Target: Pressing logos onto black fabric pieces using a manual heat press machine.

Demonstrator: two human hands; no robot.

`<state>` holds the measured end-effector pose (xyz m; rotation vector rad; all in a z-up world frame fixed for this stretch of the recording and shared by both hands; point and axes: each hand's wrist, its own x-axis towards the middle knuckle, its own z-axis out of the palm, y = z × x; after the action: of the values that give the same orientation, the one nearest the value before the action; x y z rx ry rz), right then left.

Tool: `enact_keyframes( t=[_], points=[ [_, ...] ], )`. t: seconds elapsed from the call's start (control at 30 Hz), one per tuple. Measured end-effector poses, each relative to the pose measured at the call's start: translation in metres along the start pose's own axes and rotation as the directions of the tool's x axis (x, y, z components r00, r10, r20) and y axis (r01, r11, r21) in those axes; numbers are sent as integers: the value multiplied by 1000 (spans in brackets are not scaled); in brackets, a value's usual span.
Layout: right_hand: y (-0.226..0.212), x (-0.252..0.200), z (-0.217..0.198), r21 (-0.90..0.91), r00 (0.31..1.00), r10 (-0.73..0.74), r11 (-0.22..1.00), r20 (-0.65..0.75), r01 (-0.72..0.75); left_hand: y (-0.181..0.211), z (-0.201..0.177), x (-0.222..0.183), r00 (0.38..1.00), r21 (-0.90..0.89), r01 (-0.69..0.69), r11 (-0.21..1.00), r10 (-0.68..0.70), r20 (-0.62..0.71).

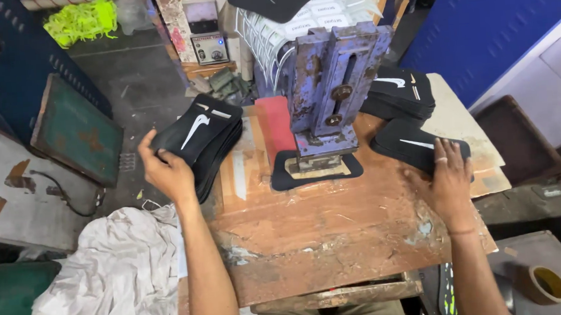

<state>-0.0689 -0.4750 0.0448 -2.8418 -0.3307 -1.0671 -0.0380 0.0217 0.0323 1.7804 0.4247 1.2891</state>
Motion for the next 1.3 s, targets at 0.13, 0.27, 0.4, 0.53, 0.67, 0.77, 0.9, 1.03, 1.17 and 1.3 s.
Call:
enact_keyframes(
  t=[0.13, 0.27, 0.4, 0.53, 0.67, 0.77, 0.9, 1.03, 1.17, 1.3],
  points=[
    [-1, -15, 4, 164, 988, 18, 985, 150, -43, -6, -1, 4, 997, 73, -48, 996, 52, -50],
    [-59, -69, -24, 494, 981, -5, 864, 194, -93, -3, -3, 1, 993, 182, -99, 978, 109, -47],
    [-104, -83, -22, 428, 944, -243, 895, 223, 129, 25, -2, -4, 957, 323, -258, 911, 287, -43],
    [-122, -75, -13, 506, 962, -141, 863, 235, 3, 41, 11, -10, 961, 137, -275, 952, 270, 53],
    [-134, -67, -13, 496, 953, -150, 868, 262, 1, 44, 26, -22, 918, -111, -155, 982, 185, 351],
    [-132, -68, -14, 527, 949, -145, 850, 278, -25, 50, 34, -30, 863, -85, -83, 993, 114, 492],
    [-132, -68, -14, 542, 953, -150, 840, 263, -17, 38, 45, -43, 809, -65, -103, 993, 121, 575],
    [-132, -68, -14, 538, 948, -149, 842, 280, -27, 24, 56, -60, 666, -3, -188, 982, 130, 735],
    [-131, -70, -12, 552, 952, -136, 833, 275, -40, -8, 74, -90, 574, 26, -375, 927, 209, 792],
    [-129, -72, -11, 560, 943, -151, 828, 298, -44, 4, 71, -88, 515, 39, -302, 952, 128, 847]
  ],
)
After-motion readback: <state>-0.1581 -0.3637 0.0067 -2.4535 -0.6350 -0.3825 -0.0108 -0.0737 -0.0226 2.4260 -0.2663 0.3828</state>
